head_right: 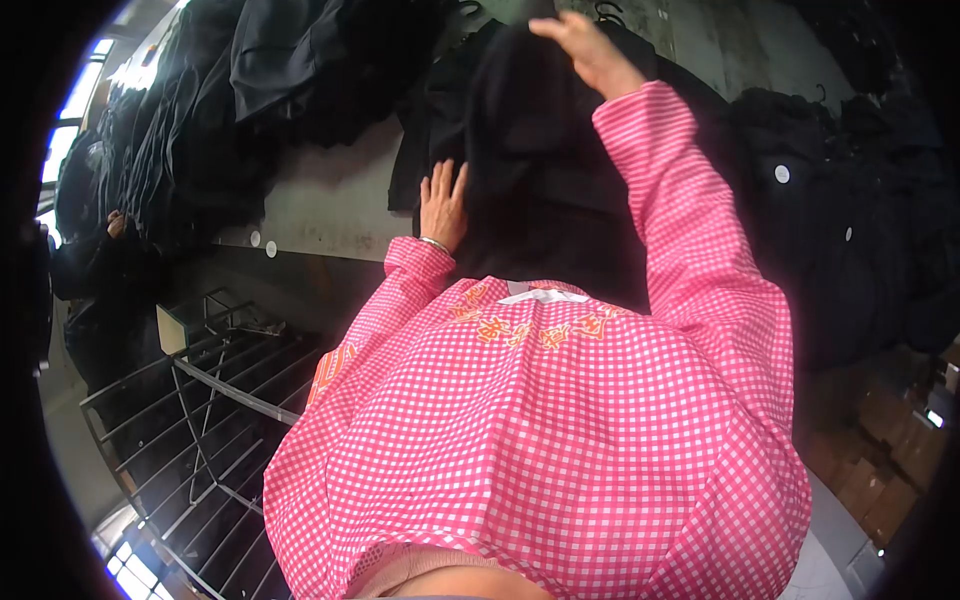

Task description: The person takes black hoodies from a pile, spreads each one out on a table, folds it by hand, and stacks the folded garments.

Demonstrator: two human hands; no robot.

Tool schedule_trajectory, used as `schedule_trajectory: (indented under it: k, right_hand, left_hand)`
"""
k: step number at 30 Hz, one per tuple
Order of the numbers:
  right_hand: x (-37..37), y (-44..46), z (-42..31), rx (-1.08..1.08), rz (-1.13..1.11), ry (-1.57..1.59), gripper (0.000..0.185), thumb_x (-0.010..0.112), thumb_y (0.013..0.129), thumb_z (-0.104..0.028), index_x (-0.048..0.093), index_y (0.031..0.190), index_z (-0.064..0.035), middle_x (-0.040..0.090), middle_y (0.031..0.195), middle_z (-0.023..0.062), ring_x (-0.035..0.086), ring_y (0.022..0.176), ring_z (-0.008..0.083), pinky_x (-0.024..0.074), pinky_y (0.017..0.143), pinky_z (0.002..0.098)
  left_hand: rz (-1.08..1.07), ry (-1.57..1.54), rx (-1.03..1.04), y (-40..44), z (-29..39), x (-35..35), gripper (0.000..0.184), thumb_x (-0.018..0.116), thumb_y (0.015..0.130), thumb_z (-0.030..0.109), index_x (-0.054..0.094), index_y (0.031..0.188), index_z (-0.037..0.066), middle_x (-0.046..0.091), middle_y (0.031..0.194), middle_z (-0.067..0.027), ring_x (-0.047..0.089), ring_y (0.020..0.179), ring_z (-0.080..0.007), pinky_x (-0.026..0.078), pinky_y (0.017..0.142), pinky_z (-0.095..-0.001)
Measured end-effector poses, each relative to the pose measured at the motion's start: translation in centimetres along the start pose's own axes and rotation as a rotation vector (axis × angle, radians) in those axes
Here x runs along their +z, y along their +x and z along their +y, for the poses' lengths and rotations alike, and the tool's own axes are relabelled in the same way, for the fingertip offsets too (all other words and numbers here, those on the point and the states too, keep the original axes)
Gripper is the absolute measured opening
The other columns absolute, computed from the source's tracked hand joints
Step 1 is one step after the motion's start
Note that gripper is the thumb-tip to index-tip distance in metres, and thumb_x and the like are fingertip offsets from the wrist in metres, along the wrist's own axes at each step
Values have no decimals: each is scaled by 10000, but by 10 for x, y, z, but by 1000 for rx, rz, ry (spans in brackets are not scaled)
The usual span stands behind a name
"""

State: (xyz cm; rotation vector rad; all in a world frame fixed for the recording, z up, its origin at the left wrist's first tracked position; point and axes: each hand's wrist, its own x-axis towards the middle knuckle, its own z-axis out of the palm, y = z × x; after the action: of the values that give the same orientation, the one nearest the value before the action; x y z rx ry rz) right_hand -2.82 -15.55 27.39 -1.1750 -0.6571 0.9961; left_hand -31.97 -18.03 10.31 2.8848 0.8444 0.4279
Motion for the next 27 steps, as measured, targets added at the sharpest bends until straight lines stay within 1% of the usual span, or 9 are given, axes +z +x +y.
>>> schedule_trajectory:
  k: [4, 5, 8, 12, 14, 18, 21, 23, 27]
  right_hand:
    - [-46, -78, -92, -310, -183, -334, 39, 581, 812, -81, 591, 850, -79, 580, 1000, 51, 497, 1001, 174, 346, 901, 251]
    - [-50, -98, -107, -368, -276, -336, 31, 567, 805, -71, 572, 801, -102, 571, 1059, 64, 480, 1097, 207, 315, 955, 268]
    - [-98, -145, -105, -147, -348, -440, 184, 491, 820, -67, 455, 649, -126, 576, 1059, 74, 450, 1140, 259, 281, 994, 313]
    - [-197, -215, -15, 496, 280, -786, 185, 496, 843, -181, 613, 939, -74, 597, 1067, 80, 550, 1009, 180, 408, 845, 266]
    - [-210, -243, 14, 472, 479, -650, 275, 514, 868, -265, 587, 1043, -66, 592, 1075, 88, 561, 977, 171, 417, 820, 257]
    - [-199, -262, 42, 495, 505, -596, 473, 548, 878, -428, 552, 1154, -44, 578, 1091, 113, 571, 955, 172, 425, 796, 244]
    - [-187, -250, 57, 580, 567, -657, 538, 558, 860, -454, 528, 1183, -24, 570, 1112, 134, 560, 1017, 212, 426, 831, 277]
    - [-173, -239, 66, 597, 575, -689, 535, 574, 853, -440, 533, 1171, -11, 576, 1108, 133, 558, 1019, 216, 420, 849, 282]
    - [-149, -233, 64, 485, 613, -554, 530, 606, 839, -413, 544, 1145, 15, 588, 1101, 130, 553, 1025, 225, 408, 883, 292]
  left_hand:
    - [222, -185, -95, 1, -33, 18, 491, 532, 706, 20, 513, 1193, 77, 473, 1270, -125, 490, 1137, -298, 395, 940, -371]
    - [258, -391, -260, 1, -39, 11, 505, 515, 694, -3, 517, 1192, 83, 509, 1217, -114, 530, 1067, -298, 425, 894, -358]
    - [260, -583, -442, -5, -52, 8, 526, 492, 678, -32, 522, 1189, 90, 555, 1144, -102, 575, 979, -300, 461, 835, -349]
    - [100, -505, -470, -20, -53, 1, 528, 480, 665, -54, 538, 1169, 89, 587, 1074, -103, 590, 927, -301, 479, 794, -364]
    - [38, -493, -431, -23, -60, -1, 514, 485, 665, -55, 549, 1155, 86, 592, 1064, -104, 590, 927, -295, 480, 792, -365]
    - [-146, -518, -357, -20, -96, -6, 486, 485, 669, -53, 574, 1124, 92, 575, 1094, -117, 587, 923, -313, 481, 809, -362]
    - [-48, -514, -299, 26, -88, -42, 485, 481, 665, -57, 582, 1115, 90, 564, 1125, -113, 567, 984, -304, 465, 857, -346]
    - [124, -502, -46, 63, -82, -48, 492, 480, 652, -60, 591, 1106, 95, 554, 1160, -98, 536, 1047, -286, 440, 899, -323]
    - [89, -216, 271, 142, -90, -45, 545, 503, 640, -19, 555, 1156, 149, 541, 1204, -32, 438, 1210, -302, 403, 950, -391]
